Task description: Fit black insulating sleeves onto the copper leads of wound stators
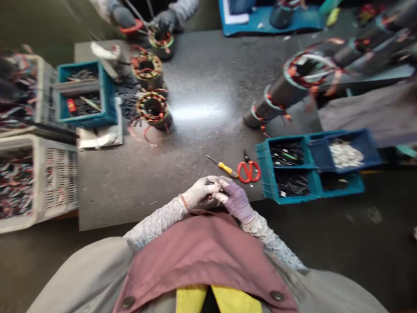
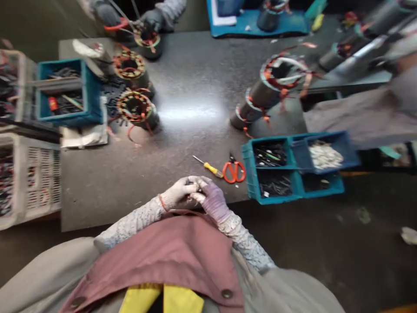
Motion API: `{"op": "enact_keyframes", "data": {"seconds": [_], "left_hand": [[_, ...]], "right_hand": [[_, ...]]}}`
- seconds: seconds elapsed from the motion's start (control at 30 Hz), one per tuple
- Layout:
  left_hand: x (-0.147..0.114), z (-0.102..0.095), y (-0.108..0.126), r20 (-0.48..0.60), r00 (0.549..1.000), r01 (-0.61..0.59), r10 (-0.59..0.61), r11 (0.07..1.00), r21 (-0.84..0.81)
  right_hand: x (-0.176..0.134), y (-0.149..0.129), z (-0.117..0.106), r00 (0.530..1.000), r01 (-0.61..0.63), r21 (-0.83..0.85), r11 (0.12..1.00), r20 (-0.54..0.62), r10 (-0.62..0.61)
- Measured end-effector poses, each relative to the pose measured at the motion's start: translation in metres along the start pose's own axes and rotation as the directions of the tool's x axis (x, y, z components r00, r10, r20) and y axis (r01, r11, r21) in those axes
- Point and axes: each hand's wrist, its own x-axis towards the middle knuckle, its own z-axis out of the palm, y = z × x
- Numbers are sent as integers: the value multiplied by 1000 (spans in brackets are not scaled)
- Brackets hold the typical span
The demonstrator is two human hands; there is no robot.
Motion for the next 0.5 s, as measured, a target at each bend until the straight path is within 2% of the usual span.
{"op": "enact_keyframes", "data": {"seconds": [0.07,0.13,0.23,0.3,0.37,0.4,0.43,0.47,0.5], "left_hand": [[8,18,7,53,997,48,-47,999,-24],[22,39,12,65,994,79,-87,991,109],[39,71,13,68,987,108,-143,924,366],[46,76,15,-6,994,95,-105,869,485],[43,58,29,-146,987,45,60,778,626],[36,41,42,-244,948,38,203,691,722],[27,22,59,-331,872,73,362,572,817],[18,-1,80,-409,733,172,543,434,884],[9,-25,102,-451,563,344,693,300,890]], "right_hand": [[-9,5,-18,1000,27,186,982,-11,-25],[-16,12,-38,998,48,330,943,-45,-35],[-22,24,-57,978,12,431,902,-194,79],[-18,33,-61,941,-10,478,878,-292,169],[-7,40,-63,916,-55,573,818,-297,270],[0,42,-64,906,-99,636,765,-260,333],[5,44,-65,894,-144,696,703,-213,394],[8,45,-67,880,-178,744,644,-172,443],[10,47,-69,868,-188,774,604,-156,471]]}}
